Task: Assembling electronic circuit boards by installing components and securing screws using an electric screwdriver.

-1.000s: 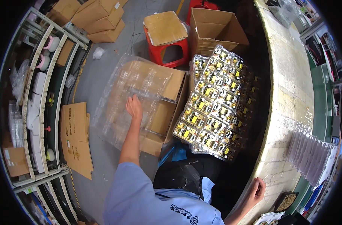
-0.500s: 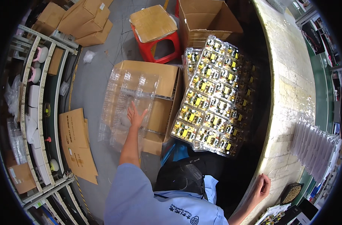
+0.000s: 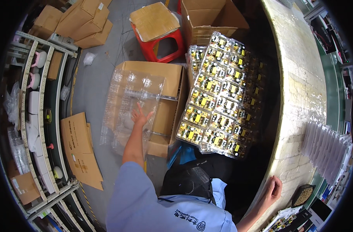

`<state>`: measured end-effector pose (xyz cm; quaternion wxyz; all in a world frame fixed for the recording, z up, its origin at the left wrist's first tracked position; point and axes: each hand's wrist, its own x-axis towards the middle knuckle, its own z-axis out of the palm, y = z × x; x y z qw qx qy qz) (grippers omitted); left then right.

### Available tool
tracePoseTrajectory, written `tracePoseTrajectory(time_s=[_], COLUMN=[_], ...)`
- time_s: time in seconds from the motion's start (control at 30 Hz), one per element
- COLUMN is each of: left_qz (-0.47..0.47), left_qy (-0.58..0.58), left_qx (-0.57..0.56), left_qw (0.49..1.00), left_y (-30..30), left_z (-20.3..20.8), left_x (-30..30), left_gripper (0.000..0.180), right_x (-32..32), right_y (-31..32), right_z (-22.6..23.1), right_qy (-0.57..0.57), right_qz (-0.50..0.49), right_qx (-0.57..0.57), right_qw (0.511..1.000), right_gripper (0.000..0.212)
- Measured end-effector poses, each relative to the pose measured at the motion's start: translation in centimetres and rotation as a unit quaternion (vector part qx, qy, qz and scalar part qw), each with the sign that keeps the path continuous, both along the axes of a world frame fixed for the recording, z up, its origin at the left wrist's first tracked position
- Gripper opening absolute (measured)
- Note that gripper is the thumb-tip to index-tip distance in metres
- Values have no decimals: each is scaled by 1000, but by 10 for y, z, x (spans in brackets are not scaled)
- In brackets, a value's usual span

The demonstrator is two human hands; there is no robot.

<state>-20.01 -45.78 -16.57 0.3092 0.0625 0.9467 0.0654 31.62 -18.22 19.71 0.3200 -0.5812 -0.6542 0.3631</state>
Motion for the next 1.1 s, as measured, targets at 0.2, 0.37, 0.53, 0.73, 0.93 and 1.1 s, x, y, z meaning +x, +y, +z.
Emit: tracePoseTrajectory(time_s=[0.2, 0.37, 0.53, 0.73, 0.93, 1.1], left_qz=[38, -59, -215, -340, -365, -393], left_qy=[144, 154, 137, 162, 182, 217], left_qx=[-25, 373, 512, 426, 326, 215], left_qw=[988, 913, 820, 822, 853, 867], left_y=[34, 107, 171, 150, 128, 133], left_z=[25, 86, 179, 215, 209, 207], left_x=[28, 74, 135, 171, 188, 205], left_gripper=[102, 53, 23, 12, 24, 37], right_x=[-10, -17, -13, -6, -16, -10], right_y=[-2, -2, -2, -1, -2, -2], right_z=[7, 7, 5, 5, 13, 15], right_qy=[5, 44, 52, 26, -9, -43], right_qz=[-12, -32, -18, 2, 51, 105], right_qx=[-9, -20, -15, 12, 77, 136], right_qw=[1000, 998, 998, 1000, 996, 984], right_gripper=[15, 12, 10, 12, 15, 19])
